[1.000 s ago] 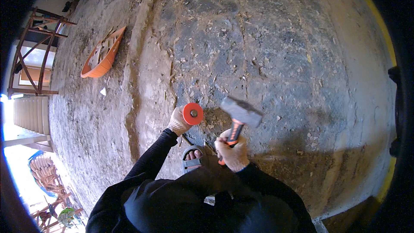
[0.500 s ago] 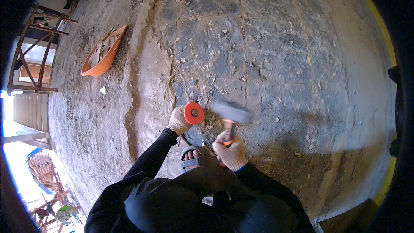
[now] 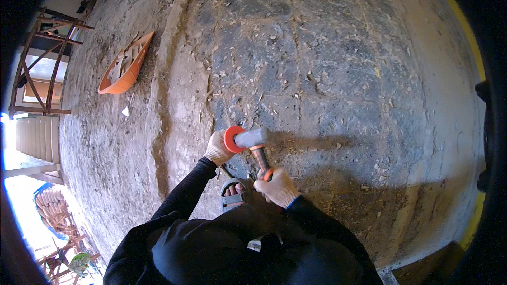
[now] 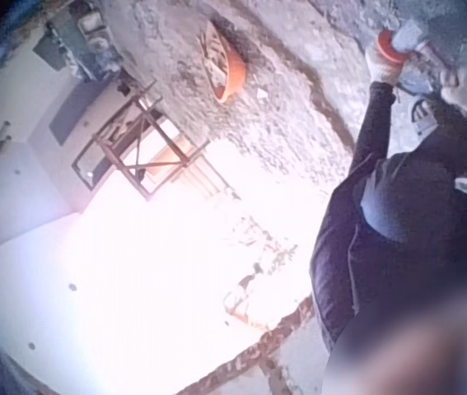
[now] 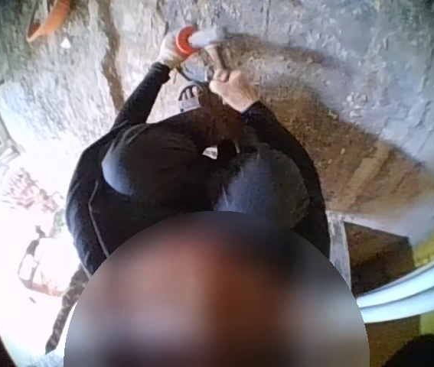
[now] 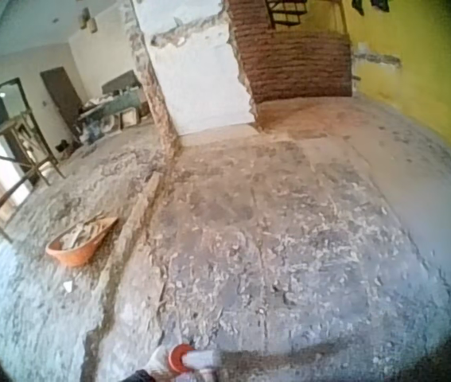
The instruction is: The person walks to a concrete floor area and uses a hammer and a red drill bit to repeatedly strike and drill into the floor. They periodically clear debris from the hole with their hand and continue hammering and drilling until the clip ends.
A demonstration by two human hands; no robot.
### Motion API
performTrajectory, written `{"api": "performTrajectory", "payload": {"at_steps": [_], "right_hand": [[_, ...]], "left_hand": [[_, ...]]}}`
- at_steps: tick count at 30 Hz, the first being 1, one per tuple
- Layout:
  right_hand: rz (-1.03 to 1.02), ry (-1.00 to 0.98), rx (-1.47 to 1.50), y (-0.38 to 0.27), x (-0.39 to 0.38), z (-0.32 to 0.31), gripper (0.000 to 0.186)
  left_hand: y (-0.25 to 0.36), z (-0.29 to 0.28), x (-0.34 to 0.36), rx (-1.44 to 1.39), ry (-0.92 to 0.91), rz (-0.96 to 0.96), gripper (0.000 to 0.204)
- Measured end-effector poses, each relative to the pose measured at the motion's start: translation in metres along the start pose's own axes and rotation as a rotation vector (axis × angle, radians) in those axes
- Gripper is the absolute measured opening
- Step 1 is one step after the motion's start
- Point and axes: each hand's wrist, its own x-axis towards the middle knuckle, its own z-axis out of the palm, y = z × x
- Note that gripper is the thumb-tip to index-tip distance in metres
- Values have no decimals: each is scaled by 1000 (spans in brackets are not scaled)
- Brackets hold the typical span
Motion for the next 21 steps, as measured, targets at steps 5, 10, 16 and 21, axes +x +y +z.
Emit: {"api": "performTrajectory", "payload": {"at_steps": [5, 10, 16, 21], "right_hand": [[24, 33, 96, -18, -14, -30, 15], [-280, 191, 398, -19, -12, -22, 14], [69, -23, -136, 6, -1, -9, 14], [-72, 103, 229, -13, -15, -30, 15]], "left_hand": [[3, -2, 2, 99, -77, -142, 34], [6, -3, -1, 125, -41, -78, 32], [8, -1, 2, 83, 8, 43, 34], [5, -4, 3, 76, -20, -35, 32]]}}
